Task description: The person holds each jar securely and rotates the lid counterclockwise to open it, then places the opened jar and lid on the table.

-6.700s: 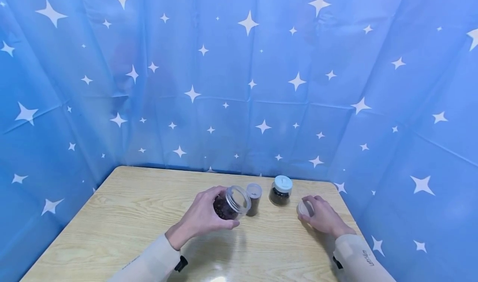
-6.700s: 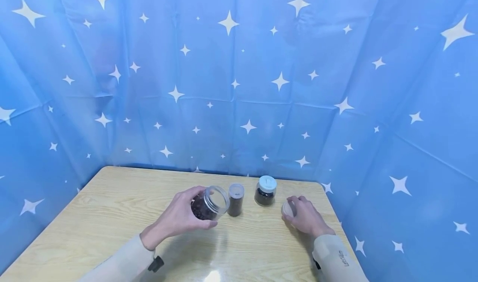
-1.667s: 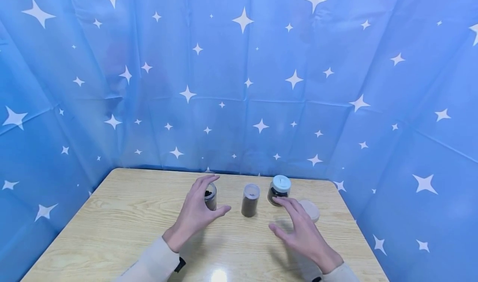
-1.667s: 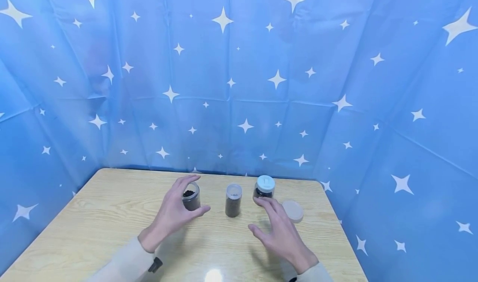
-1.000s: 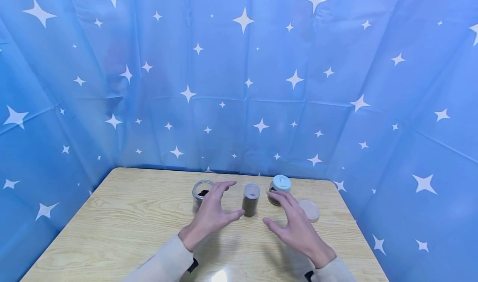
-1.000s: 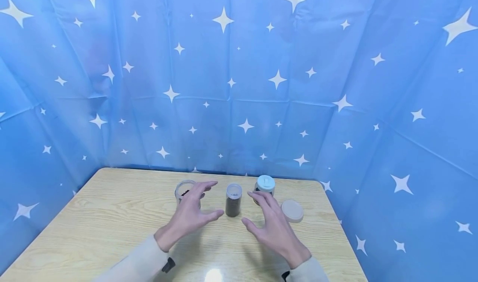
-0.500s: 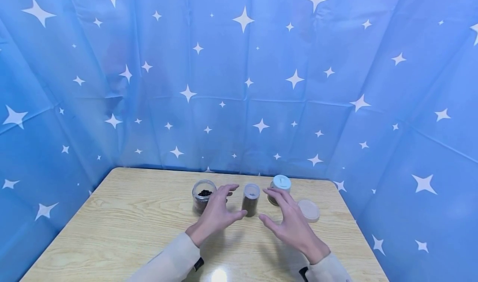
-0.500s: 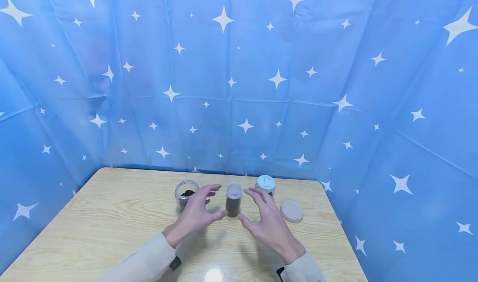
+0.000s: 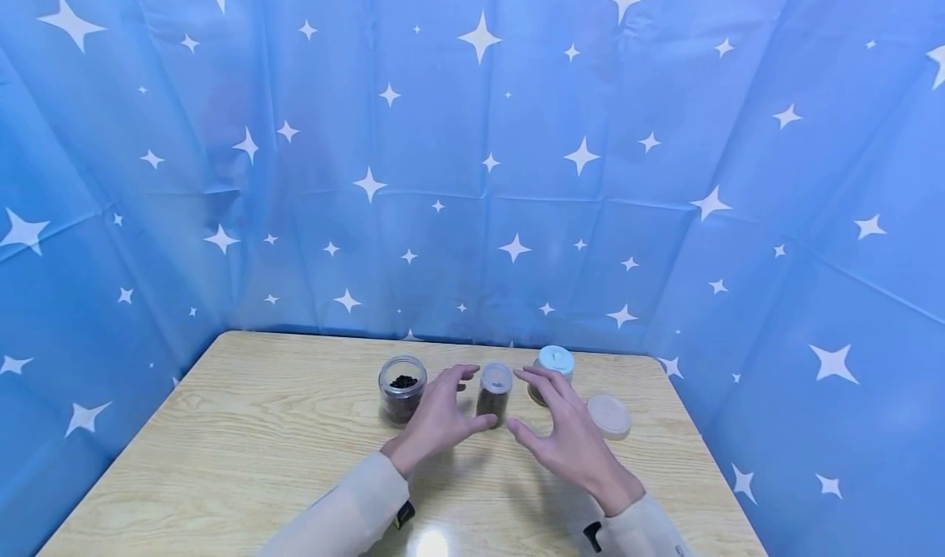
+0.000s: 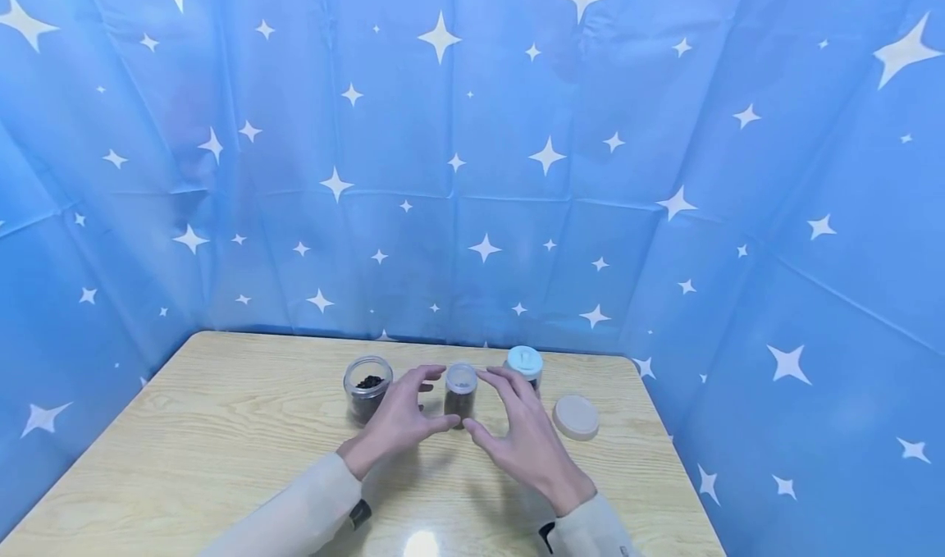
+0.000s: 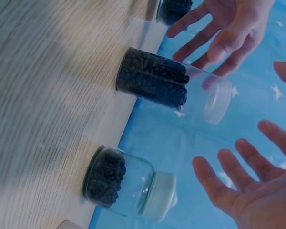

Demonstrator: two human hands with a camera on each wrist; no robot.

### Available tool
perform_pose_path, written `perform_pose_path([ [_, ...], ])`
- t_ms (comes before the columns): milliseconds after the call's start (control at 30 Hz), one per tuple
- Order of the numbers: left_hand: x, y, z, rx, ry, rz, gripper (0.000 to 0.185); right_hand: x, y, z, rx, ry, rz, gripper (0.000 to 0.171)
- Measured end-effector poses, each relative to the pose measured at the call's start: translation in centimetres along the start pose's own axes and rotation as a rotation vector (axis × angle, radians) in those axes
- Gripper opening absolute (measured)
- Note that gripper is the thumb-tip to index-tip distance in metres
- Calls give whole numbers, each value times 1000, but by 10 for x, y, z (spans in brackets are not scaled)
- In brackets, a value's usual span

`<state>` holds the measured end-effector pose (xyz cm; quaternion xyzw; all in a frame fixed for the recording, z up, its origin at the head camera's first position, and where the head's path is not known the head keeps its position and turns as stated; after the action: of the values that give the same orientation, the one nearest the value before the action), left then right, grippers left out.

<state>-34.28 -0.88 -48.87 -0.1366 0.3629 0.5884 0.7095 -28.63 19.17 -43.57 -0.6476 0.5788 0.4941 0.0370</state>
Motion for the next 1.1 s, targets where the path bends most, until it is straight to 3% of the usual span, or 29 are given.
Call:
perform_pose_path([
  [300,10,7,-1,-48,-17,-40,90,3,5,-4,-2,15,-6,73],
  [833,23,15,-5,-19,-50,-67,74,13,14,-13,-37,58,-8,71],
  [1100,25,17,-5,0,-55,-43,68,14,19,-19,-56,59,-8,73],
])
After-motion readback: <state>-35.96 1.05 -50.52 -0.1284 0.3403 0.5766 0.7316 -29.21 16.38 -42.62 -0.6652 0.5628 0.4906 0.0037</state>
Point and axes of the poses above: each hand's wrist, its own y-axis towards the middle knuckle, its own x-axis out of the palm, z = x × y, the point moved 8 cm from there along y, towards the middle knuckle, and after that the axes turned 7 degrees about y, right-handed, at the moved point
